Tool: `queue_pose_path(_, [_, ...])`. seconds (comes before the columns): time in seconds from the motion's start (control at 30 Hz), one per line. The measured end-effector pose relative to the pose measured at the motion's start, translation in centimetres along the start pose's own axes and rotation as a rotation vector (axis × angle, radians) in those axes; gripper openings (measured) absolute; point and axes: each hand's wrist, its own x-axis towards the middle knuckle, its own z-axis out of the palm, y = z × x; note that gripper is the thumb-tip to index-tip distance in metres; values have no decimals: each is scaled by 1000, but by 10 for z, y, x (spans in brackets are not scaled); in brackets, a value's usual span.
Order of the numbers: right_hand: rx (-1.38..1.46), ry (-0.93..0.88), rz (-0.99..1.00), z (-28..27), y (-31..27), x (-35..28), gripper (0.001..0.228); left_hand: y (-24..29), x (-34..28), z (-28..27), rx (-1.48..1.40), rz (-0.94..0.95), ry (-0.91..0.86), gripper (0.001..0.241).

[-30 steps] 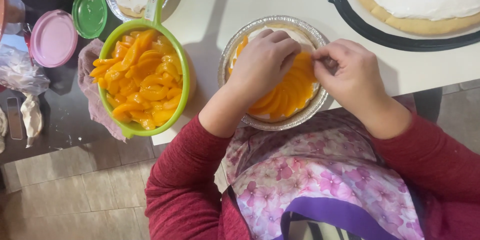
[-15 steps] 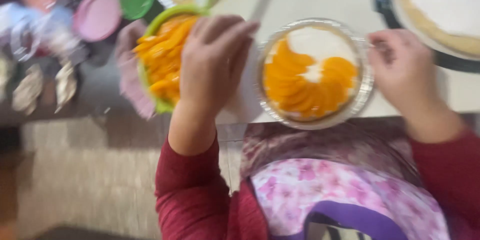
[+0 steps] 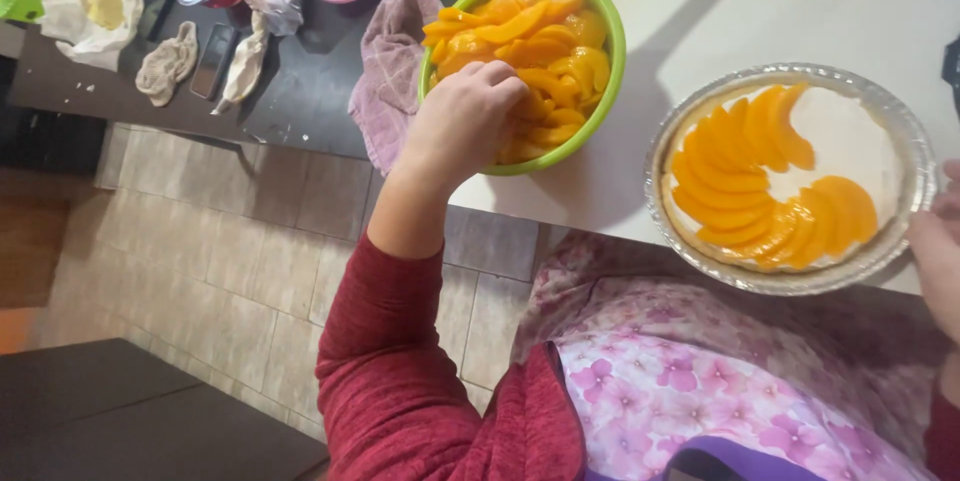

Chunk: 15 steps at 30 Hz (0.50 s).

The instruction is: Placing sliced peaches onto the surface of a cream-filled pie.

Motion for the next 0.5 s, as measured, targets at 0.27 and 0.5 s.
queue_pose_path(0.27, [-82,38,-68,18,-137,14,52,5,1,14,138,-51,139,14])
queue_pose_path(0.5, [-338,69,-260,15,-194,20,34,20,10,-14,-99,-98,230,13])
